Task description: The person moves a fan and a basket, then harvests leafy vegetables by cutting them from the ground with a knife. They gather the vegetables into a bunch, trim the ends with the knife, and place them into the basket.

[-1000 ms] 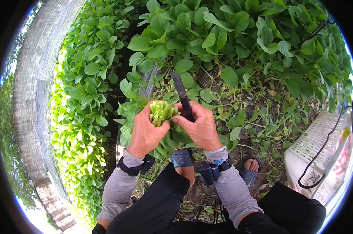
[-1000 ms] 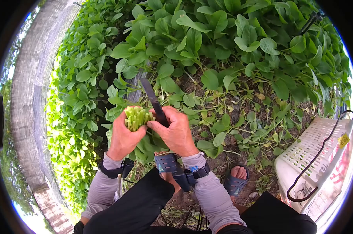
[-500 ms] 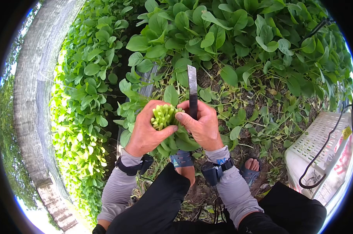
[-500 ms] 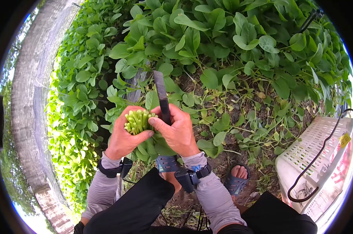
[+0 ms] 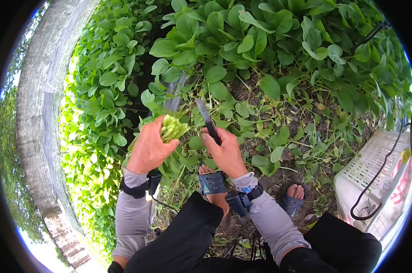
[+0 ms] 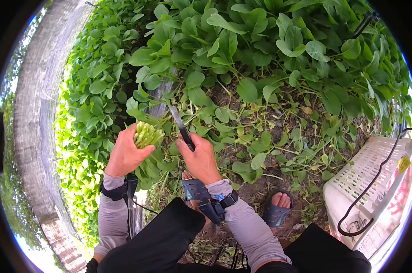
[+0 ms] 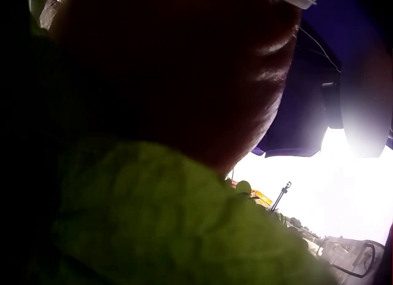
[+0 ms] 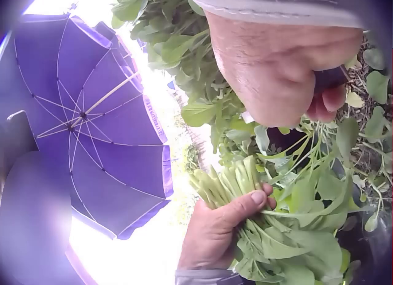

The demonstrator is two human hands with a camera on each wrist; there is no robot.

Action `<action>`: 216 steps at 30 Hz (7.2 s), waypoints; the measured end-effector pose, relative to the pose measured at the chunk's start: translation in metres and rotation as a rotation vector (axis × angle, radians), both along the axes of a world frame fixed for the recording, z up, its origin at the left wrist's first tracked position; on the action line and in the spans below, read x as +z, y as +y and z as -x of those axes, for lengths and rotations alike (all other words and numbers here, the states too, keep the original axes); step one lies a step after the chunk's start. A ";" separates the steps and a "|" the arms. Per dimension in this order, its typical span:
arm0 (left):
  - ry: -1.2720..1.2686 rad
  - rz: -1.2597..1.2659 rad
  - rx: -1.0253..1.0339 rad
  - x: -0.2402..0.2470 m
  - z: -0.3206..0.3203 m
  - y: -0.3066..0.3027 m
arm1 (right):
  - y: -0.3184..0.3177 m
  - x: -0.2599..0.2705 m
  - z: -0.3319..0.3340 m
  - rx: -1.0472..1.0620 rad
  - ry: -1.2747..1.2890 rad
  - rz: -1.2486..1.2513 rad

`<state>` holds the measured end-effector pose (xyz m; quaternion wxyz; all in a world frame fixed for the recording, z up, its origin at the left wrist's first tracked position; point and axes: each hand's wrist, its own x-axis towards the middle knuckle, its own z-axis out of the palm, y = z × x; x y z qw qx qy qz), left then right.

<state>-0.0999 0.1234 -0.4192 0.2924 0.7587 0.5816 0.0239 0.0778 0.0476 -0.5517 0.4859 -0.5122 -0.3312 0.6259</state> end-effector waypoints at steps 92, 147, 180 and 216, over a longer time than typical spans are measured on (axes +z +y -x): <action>0.251 0.111 0.148 -0.101 0.143 -0.042 | 0.013 -0.066 0.119 0.506 -0.473 0.000; -0.727 0.370 0.468 -0.051 0.055 -0.046 | -0.023 -0.007 0.089 -0.220 -0.036 -0.082; 0.239 -0.016 0.079 -0.054 0.103 0.003 | 0.031 -0.072 0.093 0.257 -0.175 0.171; -0.019 0.122 -0.144 -0.004 0.035 -0.047 | 0.014 -0.007 0.003 0.357 0.318 0.060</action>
